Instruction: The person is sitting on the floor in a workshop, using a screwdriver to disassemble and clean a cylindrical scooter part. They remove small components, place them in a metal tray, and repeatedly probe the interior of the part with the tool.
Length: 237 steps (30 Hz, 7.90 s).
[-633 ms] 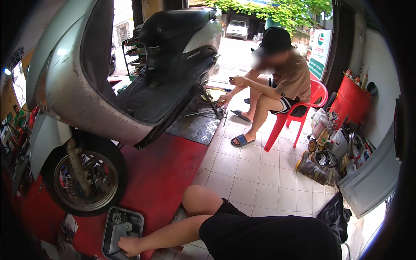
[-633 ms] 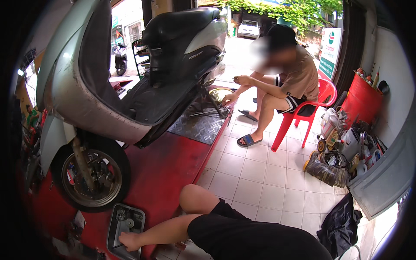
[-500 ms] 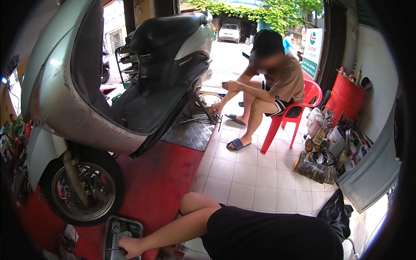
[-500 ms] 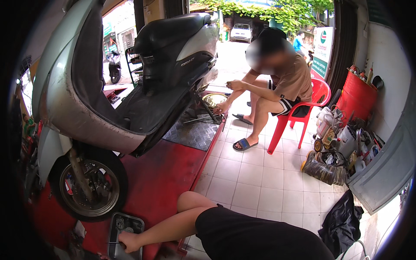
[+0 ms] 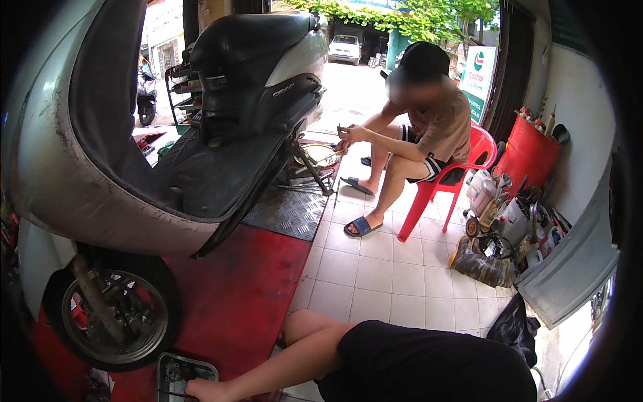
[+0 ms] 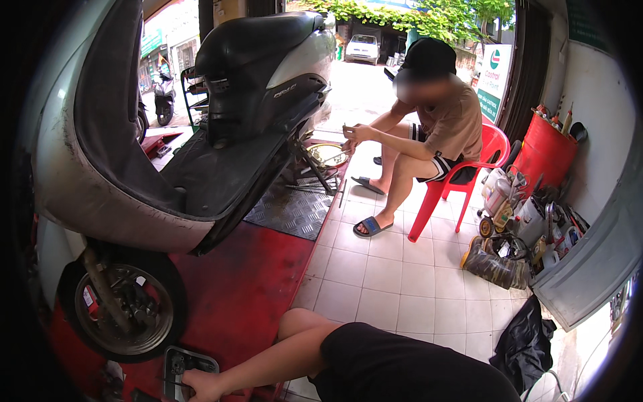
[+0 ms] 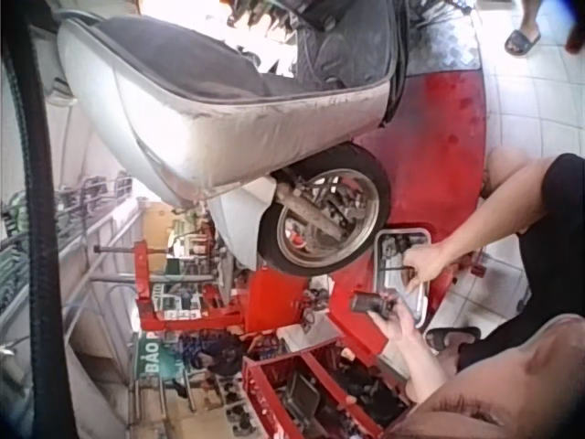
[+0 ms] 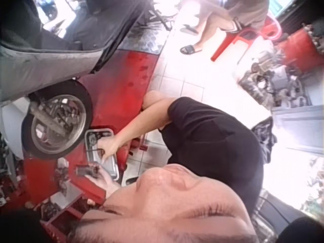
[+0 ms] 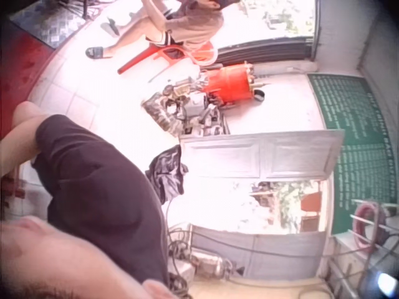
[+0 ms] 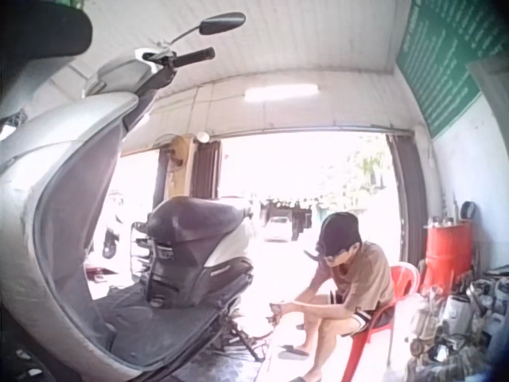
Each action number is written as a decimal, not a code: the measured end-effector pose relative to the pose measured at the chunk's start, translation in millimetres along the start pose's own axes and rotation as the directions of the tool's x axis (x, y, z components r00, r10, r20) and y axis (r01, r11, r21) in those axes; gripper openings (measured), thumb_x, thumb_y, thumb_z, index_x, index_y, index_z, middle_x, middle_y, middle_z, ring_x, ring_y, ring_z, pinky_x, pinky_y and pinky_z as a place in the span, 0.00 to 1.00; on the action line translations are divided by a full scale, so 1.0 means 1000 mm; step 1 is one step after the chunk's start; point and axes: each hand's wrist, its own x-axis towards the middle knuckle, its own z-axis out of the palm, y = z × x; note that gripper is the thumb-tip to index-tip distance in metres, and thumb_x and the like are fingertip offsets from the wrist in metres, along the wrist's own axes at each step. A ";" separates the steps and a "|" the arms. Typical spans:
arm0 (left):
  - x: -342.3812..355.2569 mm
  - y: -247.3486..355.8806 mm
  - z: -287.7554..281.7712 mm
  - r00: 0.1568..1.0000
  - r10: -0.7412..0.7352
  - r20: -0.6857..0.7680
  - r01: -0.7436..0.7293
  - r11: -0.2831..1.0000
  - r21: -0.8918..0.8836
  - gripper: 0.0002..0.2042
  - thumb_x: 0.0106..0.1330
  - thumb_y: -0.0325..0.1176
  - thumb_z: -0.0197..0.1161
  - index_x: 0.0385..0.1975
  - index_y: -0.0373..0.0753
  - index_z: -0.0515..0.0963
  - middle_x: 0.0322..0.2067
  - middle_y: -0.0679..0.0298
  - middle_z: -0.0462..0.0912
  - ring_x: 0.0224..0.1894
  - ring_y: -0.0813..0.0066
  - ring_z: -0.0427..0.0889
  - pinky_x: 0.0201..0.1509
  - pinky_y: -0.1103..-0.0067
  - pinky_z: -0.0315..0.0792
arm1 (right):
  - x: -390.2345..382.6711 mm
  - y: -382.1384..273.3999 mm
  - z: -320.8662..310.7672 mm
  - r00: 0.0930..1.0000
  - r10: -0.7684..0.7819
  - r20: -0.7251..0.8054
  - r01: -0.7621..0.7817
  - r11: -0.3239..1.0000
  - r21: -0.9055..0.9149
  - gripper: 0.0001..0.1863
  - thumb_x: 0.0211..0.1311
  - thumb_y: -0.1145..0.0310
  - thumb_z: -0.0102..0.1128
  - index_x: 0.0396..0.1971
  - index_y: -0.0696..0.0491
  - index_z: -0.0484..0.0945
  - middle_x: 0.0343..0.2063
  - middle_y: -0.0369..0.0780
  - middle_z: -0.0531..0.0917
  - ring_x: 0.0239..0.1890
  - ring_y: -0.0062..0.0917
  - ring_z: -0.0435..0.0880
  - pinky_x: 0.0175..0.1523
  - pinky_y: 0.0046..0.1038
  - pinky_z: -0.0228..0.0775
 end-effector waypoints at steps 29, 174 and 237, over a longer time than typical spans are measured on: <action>-0.024 -0.025 -0.011 0.948 -0.257 0.187 0.281 0.952 -0.120 0.21 0.59 0.41 0.68 0.49 0.37 0.75 0.47 0.58 0.80 0.48 0.68 0.79 0.57 0.70 0.72 | -0.014 -0.063 -0.007 0.926 -0.374 0.052 0.378 0.920 -0.104 0.12 0.52 0.80 0.69 0.38 0.57 0.84 0.37 0.42 0.85 0.38 0.34 0.87 0.41 0.29 0.80; -0.037 -0.032 -0.040 0.960 -0.276 -0.035 0.277 0.961 -0.004 0.17 0.63 0.38 0.60 0.46 0.32 0.77 0.44 0.58 0.82 0.45 0.65 0.81 0.48 0.74 0.79 | -0.015 -0.047 -0.010 0.735 -0.676 0.041 0.677 0.731 -0.085 0.15 0.46 0.63 0.71 0.23 0.57 0.74 0.27 0.42 0.76 0.30 0.43 0.80 0.30 0.40 0.68; -0.044 -0.029 -0.024 0.949 -0.317 -0.007 0.311 0.935 -0.168 0.16 0.61 0.30 0.62 0.48 0.32 0.72 0.41 0.61 0.79 0.42 0.74 0.78 0.46 0.80 0.73 | -0.011 -0.043 -0.001 0.793 -0.549 0.265 0.605 0.654 -0.454 0.14 0.57 0.60 0.67 0.39 0.50 0.77 0.42 0.32 0.78 0.25 0.29 0.82 0.27 0.30 0.73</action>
